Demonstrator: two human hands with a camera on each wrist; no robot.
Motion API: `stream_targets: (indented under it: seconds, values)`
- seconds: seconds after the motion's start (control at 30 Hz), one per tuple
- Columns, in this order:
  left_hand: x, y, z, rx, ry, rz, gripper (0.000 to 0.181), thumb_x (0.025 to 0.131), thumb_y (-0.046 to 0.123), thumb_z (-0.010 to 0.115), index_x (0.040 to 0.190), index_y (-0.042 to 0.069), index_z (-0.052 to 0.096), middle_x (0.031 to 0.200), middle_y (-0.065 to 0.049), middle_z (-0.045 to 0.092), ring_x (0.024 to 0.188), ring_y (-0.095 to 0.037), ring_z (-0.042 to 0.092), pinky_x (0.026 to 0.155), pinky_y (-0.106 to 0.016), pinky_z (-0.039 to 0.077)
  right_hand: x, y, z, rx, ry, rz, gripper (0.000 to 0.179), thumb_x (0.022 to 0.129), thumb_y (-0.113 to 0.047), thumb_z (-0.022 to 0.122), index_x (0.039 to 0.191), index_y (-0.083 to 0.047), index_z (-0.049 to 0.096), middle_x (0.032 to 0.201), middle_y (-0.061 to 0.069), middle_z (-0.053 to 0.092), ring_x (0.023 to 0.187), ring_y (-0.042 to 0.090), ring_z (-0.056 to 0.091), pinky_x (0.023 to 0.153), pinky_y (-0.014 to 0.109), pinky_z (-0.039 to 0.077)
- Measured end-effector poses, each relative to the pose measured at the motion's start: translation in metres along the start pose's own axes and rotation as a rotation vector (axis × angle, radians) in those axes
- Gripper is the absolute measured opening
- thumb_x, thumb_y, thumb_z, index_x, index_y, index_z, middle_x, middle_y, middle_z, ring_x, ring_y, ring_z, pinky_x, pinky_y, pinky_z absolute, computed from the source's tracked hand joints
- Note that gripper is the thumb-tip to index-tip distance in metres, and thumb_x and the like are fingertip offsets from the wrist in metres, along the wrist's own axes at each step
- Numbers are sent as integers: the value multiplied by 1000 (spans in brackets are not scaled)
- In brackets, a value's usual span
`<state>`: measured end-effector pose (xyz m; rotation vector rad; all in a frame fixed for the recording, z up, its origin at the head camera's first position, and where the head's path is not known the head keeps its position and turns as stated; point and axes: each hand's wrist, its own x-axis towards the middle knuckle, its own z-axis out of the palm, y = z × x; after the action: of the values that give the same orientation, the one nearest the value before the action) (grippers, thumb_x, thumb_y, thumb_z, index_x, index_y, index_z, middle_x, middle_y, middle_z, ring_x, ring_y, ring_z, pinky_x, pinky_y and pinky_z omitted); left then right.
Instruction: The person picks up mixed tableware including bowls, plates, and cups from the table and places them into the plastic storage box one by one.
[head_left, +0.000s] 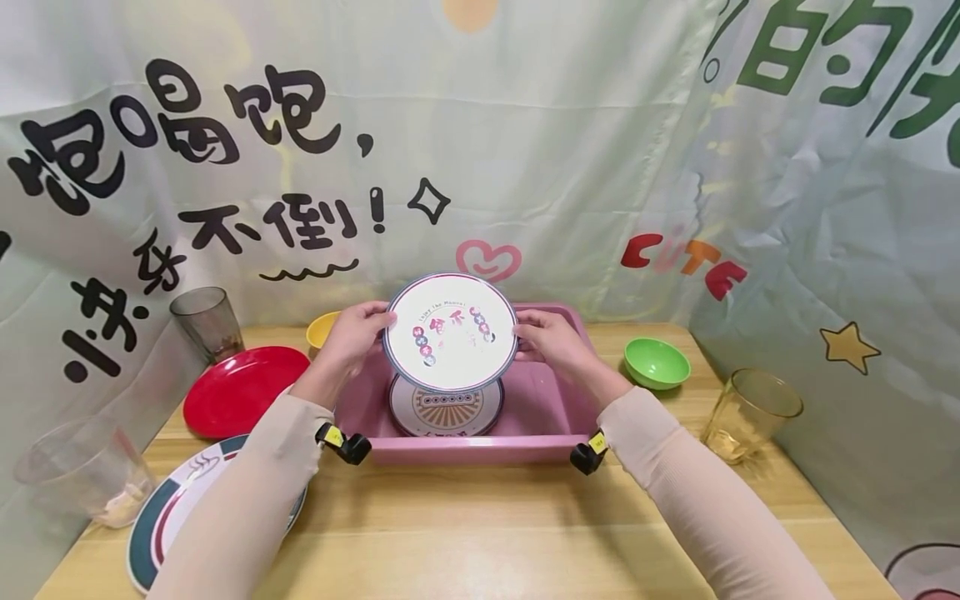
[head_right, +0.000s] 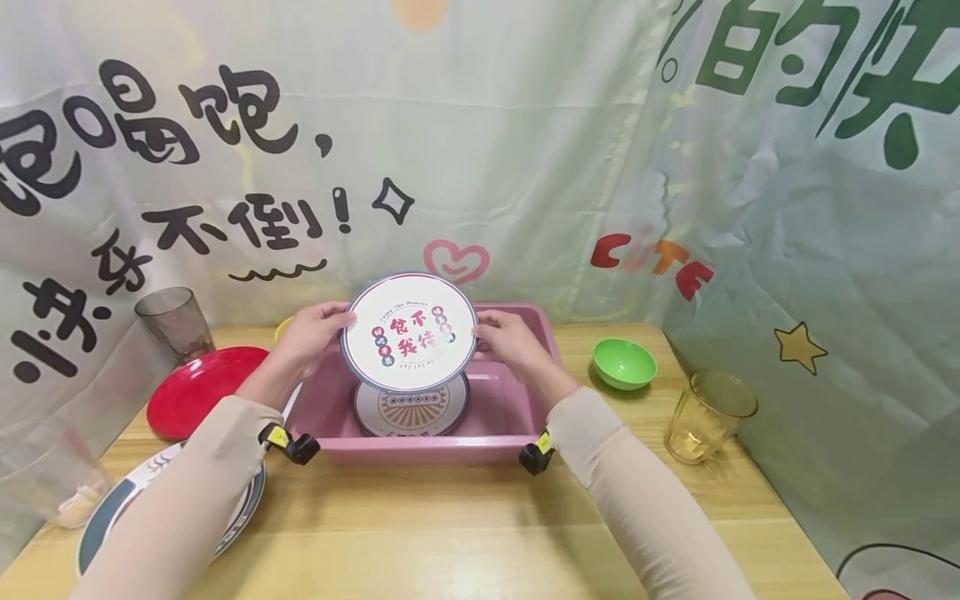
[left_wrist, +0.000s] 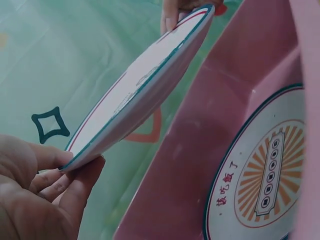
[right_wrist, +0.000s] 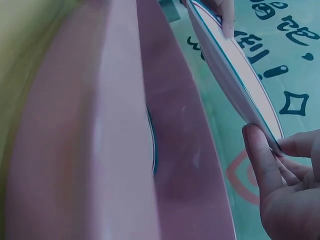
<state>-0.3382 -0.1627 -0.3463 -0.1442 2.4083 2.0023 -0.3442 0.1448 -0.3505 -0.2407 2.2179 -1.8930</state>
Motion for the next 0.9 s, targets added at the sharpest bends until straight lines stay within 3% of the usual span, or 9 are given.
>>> stream_targets:
  seconds: [0.17,0.37,0.53,0.7,0.9]
  values:
    - [11,2,2,95,2,8,38,100,13,55,136,2,54,122,-18,59,93,-23,59,80,-28,54,13,3,-3,-13,-5,2,37,101,-6,51,137,2,52,117,22,62,90,24,68,84,38,56]
    - [20,4,5,139,-7,-17,37,99,10,53,135,-1,53,121,-20,58,91,-23,59,74,-26,54,27,5,-6,-21,-19,24,36,100,-5,49,135,1,54,112,22,63,87,24,68,79,35,58]
    - [26,4,7,192,-20,-33,39,100,12,52,136,-2,51,120,-21,58,91,-23,58,78,-29,54,37,6,-7,-10,-10,76,33,101,-5,49,133,1,55,108,21,62,86,24,66,79,36,58]
    - [35,1,9,230,-28,-47,39,102,15,52,139,3,51,119,-19,60,94,-24,59,82,-33,54,45,7,-8,-67,3,100,32,101,-9,50,132,0,55,105,19,60,85,23,64,78,35,58]
    - [47,-6,11,288,-17,-31,37,103,18,51,137,4,53,115,-18,61,90,-23,58,72,-26,53,51,12,-7,-128,-3,93,31,102,-10,51,130,3,55,103,18,60,81,21,63,83,41,57]
